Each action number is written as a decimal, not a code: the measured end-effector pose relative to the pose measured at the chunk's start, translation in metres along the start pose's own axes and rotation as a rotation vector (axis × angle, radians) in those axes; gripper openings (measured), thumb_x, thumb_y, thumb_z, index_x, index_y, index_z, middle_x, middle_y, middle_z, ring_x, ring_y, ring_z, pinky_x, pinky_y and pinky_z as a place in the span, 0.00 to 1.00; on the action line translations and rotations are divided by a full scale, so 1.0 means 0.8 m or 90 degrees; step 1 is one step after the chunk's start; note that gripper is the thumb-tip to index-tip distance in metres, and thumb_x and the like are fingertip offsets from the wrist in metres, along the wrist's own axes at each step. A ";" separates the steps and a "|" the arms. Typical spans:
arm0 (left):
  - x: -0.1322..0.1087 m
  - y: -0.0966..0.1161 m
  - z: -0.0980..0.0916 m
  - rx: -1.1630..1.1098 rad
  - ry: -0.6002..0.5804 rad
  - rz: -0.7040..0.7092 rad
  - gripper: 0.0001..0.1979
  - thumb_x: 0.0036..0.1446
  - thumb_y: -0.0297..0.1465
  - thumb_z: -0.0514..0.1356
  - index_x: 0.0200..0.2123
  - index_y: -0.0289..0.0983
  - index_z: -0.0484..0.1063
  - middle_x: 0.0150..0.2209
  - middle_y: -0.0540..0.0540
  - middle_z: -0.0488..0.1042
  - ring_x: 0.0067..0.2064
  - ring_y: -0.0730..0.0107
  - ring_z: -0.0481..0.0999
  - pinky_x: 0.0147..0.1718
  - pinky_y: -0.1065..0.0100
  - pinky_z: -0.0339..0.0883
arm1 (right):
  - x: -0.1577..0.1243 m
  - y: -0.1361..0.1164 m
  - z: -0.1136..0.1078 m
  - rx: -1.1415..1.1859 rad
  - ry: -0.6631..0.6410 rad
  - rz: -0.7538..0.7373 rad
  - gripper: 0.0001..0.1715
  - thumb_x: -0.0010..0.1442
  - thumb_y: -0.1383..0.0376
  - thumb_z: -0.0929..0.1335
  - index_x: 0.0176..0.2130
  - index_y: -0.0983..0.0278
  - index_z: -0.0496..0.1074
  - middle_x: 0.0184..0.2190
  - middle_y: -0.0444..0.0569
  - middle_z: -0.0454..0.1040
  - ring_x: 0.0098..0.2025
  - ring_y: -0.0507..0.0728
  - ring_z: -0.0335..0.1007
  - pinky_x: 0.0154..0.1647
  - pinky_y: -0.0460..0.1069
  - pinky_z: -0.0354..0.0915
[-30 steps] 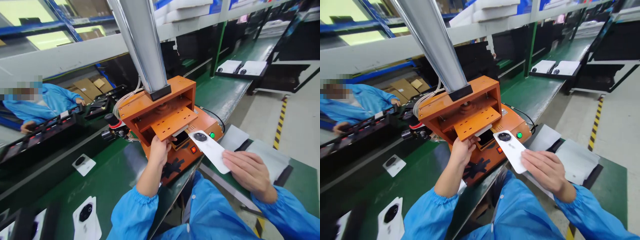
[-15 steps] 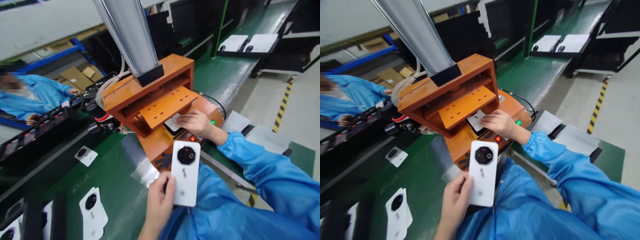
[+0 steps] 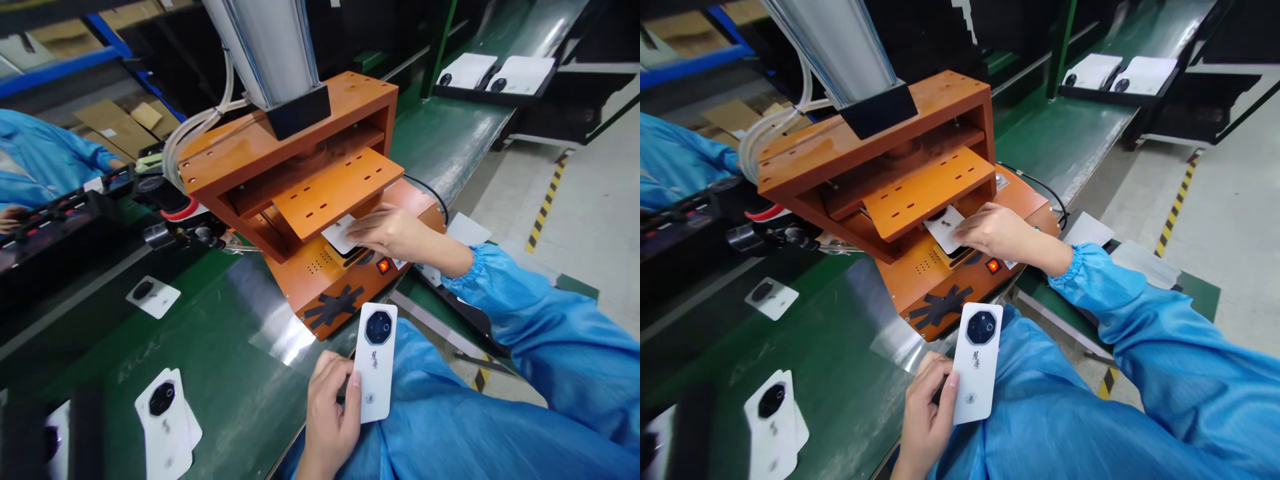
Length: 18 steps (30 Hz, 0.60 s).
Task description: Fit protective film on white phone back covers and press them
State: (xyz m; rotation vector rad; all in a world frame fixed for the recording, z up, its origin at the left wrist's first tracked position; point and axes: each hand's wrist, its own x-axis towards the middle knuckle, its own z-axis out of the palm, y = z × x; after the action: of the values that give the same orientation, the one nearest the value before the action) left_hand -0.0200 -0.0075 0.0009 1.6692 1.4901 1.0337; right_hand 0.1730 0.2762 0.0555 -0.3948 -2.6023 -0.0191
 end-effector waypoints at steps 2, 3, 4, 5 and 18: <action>0.000 -0.002 -0.001 0.000 0.000 0.002 0.10 0.67 0.31 0.53 0.33 0.41 0.71 0.31 0.45 0.72 0.37 0.62 0.70 0.36 0.62 0.64 | 0.001 0.003 -0.001 0.021 -0.007 0.012 0.20 0.75 0.58 0.61 0.53 0.61 0.77 0.52 0.46 0.80 0.55 0.57 0.76 0.52 0.53 0.66; 0.000 -0.003 -0.002 0.005 0.002 0.004 0.10 0.67 0.31 0.53 0.34 0.42 0.72 0.31 0.45 0.72 0.37 0.61 0.70 0.36 0.62 0.64 | 0.002 0.005 -0.002 0.042 -0.009 0.017 0.19 0.75 0.57 0.61 0.52 0.62 0.78 0.51 0.46 0.80 0.54 0.56 0.76 0.53 0.53 0.66; -0.001 -0.004 -0.002 0.013 0.007 0.007 0.09 0.66 0.31 0.53 0.35 0.42 0.72 0.32 0.45 0.73 0.37 0.60 0.71 0.36 0.61 0.65 | 0.003 0.006 -0.004 0.064 -0.014 0.020 0.20 0.74 0.56 0.62 0.52 0.62 0.78 0.51 0.46 0.80 0.54 0.56 0.76 0.53 0.52 0.67; -0.001 -0.004 -0.003 0.028 0.012 0.015 0.08 0.66 0.30 0.54 0.36 0.43 0.73 0.33 0.44 0.74 0.38 0.59 0.71 0.37 0.60 0.65 | 0.004 0.007 -0.007 0.082 -0.024 0.020 0.20 0.73 0.54 0.64 0.52 0.62 0.78 0.50 0.47 0.81 0.53 0.56 0.77 0.53 0.52 0.67; 0.025 -0.038 0.007 0.397 0.155 0.233 0.07 0.54 0.31 0.64 0.38 0.47 0.75 0.68 0.47 0.64 0.64 0.39 0.64 0.57 0.44 0.50 | -0.131 -0.078 0.037 -0.053 0.356 0.414 0.22 0.71 0.62 0.62 0.62 0.61 0.68 0.56 0.58 0.71 0.58 0.64 0.67 0.59 0.62 0.63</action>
State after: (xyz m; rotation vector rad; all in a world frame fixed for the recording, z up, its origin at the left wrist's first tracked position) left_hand -0.0289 0.0161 -0.0259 2.3905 1.8361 1.0497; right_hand 0.2286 0.1900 -0.0175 -1.0761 -1.8383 -0.0126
